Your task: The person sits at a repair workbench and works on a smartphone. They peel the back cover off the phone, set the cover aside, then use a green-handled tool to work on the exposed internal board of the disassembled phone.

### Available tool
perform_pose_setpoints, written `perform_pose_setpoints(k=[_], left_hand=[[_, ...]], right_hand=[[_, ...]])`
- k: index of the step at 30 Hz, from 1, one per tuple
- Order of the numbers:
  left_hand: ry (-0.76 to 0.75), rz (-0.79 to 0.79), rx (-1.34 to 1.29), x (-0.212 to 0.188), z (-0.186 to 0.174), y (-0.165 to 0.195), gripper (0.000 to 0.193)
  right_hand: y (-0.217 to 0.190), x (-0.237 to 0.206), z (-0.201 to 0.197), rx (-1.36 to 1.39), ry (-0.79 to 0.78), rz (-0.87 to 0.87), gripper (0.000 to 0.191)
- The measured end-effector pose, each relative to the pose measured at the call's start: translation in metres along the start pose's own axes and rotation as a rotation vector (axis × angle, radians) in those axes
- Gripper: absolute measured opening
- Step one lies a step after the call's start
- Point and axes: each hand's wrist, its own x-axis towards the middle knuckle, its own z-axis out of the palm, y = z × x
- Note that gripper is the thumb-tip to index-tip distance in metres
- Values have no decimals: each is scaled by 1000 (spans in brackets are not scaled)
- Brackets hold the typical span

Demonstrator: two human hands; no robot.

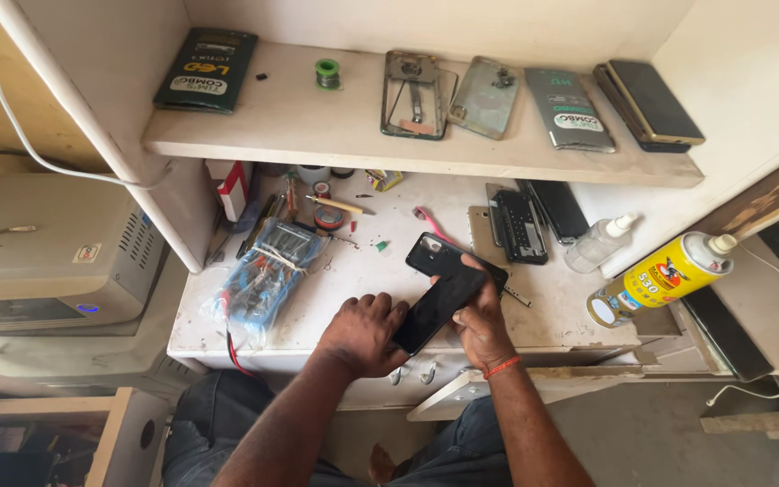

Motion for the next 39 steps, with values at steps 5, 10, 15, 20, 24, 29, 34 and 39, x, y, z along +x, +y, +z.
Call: perform_pose_setpoints(k=[5,10,15,20,24,29,34,39], left_hand=[[-2,-11,3,0,-1,1,78],[-9,-33,-22,1,-1,1,73],[27,-3,-21,-1,-2,0,77],[16,-11,-32,-1,-2,0,78],[7,-15,-25,-1,-4,1,77],[-22,-27,-16,-1,-7,2,79],[-19,-20,-10,-1,-8,2,78],[-29,-11,2,1,-8,2,78]], right_hand=[[-1,0,0,-1,-11,-4,98],[0,1,-1,-1,-6,-24,96],[-4,0,3,9,-35,-13,98],[-5,-1,4,10,-56,-33,99],[-6,0,5,-3,-9,9,100],[-7,0,6,-32,-13,6,99],[-6,0,6,-40,-3,12,98],[-7,1,5,-44,-6,18,98]])
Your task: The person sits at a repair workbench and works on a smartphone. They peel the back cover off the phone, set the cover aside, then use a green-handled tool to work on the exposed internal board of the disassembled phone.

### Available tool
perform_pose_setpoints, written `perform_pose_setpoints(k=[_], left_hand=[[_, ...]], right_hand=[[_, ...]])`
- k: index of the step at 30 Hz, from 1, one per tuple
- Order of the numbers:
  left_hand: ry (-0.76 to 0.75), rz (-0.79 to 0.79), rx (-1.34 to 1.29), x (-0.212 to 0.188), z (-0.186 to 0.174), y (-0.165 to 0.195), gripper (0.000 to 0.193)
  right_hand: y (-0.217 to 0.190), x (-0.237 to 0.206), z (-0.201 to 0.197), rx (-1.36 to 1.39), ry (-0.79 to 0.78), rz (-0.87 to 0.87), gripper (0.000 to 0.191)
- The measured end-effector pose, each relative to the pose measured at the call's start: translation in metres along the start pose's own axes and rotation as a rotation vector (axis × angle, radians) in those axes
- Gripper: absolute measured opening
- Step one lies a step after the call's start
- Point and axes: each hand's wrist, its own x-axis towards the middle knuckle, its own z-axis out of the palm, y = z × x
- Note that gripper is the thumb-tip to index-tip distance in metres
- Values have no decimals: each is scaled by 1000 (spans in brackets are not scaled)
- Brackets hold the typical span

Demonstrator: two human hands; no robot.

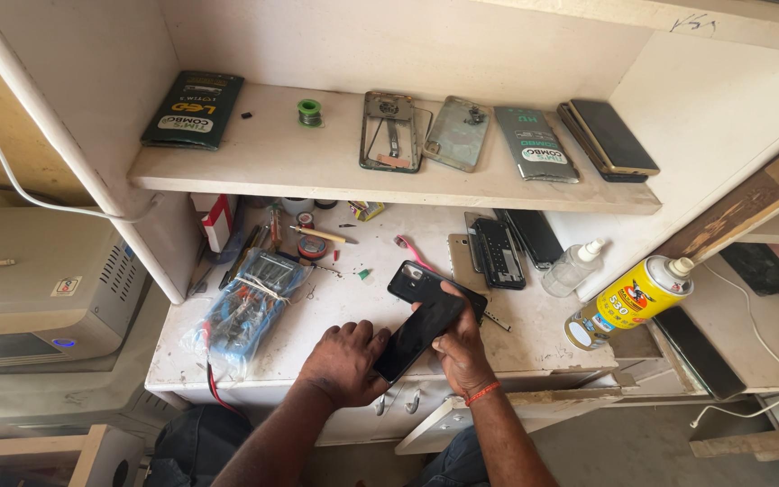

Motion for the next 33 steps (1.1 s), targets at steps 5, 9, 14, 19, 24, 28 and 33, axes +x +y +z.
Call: perform_pose_setpoints(k=[5,9,14,19,24,28,33], left_hand=[[7,-4,-4,0,1,0,77],[47,18,-3,-1,2,-1,76],[37,1,-22,-3,4,-1,75],[27,-5,-5,-2,3,1,77],[27,5,0,-2,2,0,77],[25,1,-10,-3,3,1,77],[38,-6,-25,-4,4,0,75]], right_hand=[[0,0,0,3,8,-6,98],[1,0,0,-3,24,-3,98],[3,-1,-2,-5,10,-4,97],[3,0,-3,-4,14,4,97],[3,0,-3,-2,10,-4,97],[3,-1,-3,-8,18,7,100],[4,-1,-3,-15,30,7,99]])
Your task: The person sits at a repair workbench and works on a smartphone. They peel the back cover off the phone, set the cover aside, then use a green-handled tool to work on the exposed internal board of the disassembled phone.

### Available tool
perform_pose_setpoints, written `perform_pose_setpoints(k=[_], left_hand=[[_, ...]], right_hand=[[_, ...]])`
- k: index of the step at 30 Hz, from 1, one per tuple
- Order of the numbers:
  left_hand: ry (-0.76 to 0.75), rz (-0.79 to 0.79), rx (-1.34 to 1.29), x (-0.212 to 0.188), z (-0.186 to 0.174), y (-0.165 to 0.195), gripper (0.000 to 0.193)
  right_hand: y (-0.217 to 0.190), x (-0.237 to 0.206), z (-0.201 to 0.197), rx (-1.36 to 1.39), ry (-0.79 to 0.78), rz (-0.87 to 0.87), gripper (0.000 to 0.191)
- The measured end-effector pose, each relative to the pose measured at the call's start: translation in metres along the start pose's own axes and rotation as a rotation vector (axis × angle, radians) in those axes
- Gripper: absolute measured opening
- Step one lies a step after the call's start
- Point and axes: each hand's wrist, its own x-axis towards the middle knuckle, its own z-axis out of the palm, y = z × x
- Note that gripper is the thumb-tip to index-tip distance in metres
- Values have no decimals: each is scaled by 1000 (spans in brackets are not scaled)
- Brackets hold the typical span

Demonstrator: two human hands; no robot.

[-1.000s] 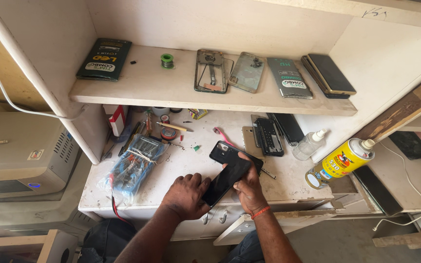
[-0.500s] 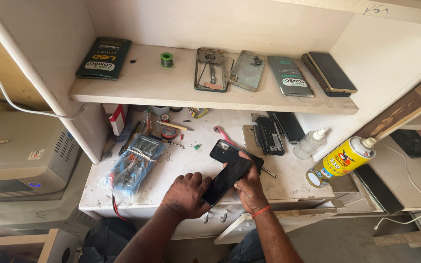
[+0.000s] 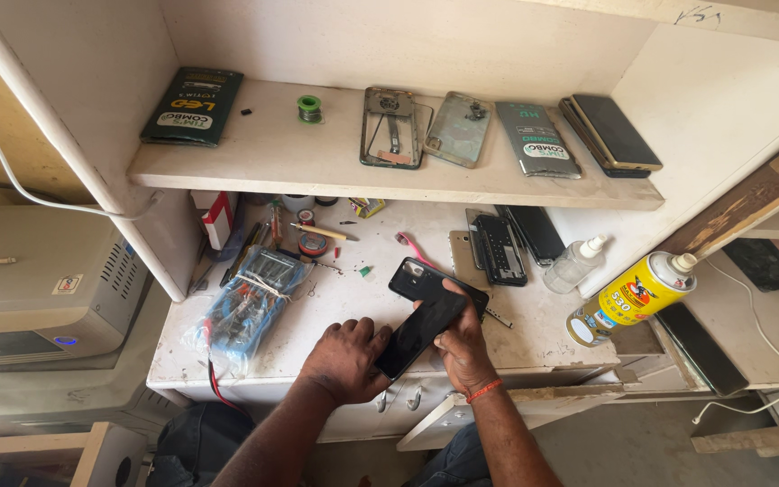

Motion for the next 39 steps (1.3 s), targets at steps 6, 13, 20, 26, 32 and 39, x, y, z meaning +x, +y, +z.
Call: perform_pose_setpoints(k=[6,13,20,26,32,39], left_hand=[[9,2,7,1,2,0,74],[33,22,11,2,3,-2,76],[46,20,1,1,4,-3,74],[62,25,-2,1,6,-4,75],[47,16,6,2,6,-4,74],[62,19,11,1,5,-3,76]], right_hand=[[-1,-1,0,13,-1,3,99],[-2,0,1,12,-5,-2,97],[-2,-1,3,26,-29,-20,97],[-1,0,3,25,-41,-49,98],[-2,0,2,29,-45,-36,99],[-2,-1,2,8,-20,-31,102]])
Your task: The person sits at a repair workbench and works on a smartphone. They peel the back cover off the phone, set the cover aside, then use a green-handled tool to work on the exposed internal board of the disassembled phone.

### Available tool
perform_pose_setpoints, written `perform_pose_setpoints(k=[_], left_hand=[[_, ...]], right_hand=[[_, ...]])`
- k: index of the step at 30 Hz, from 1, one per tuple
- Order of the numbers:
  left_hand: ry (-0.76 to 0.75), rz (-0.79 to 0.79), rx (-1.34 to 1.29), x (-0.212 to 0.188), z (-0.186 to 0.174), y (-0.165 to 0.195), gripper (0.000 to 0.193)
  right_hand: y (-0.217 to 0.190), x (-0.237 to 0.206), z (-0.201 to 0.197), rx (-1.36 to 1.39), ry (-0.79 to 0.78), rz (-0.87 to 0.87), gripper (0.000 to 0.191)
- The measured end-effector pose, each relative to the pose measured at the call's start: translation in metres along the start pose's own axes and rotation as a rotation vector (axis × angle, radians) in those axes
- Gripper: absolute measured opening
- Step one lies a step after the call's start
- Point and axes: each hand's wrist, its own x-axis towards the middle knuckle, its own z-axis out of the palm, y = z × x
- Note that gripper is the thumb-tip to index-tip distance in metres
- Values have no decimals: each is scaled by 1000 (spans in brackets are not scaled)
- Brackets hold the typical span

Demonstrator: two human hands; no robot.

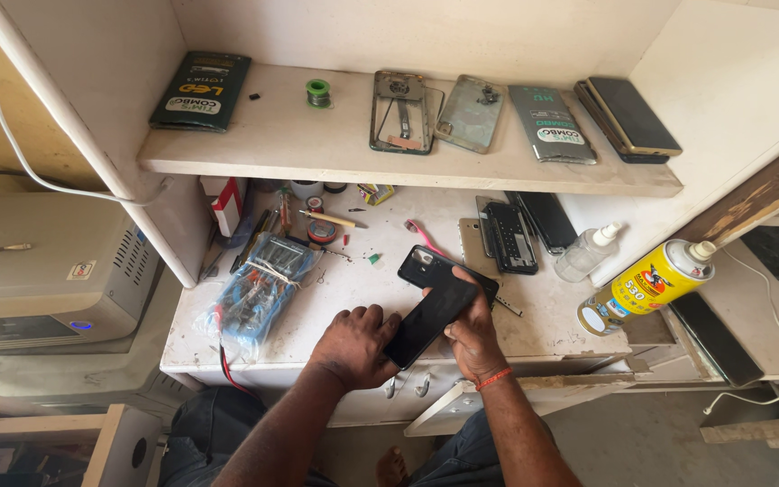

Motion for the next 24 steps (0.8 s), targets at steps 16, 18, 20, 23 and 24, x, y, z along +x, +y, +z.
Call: perform_pose_setpoints(k=[16,18,20,23,24], left_hand=[[23,-1,0,0,-1,2,73],[17,-2,0,0,-1,2,73],[28,1,-3,1,-1,2,73],[34,3,-10,1,0,2,73],[35,3,-13,1,0,1,73]], right_hand=[[0,0,-1,-1,-10,-23,100],[0,0,-1,-2,-5,-23,100],[0,0,-1,-1,-5,-18,100],[0,0,-2,-1,-6,-21,99],[0,1,-2,-1,-7,-25,99]])
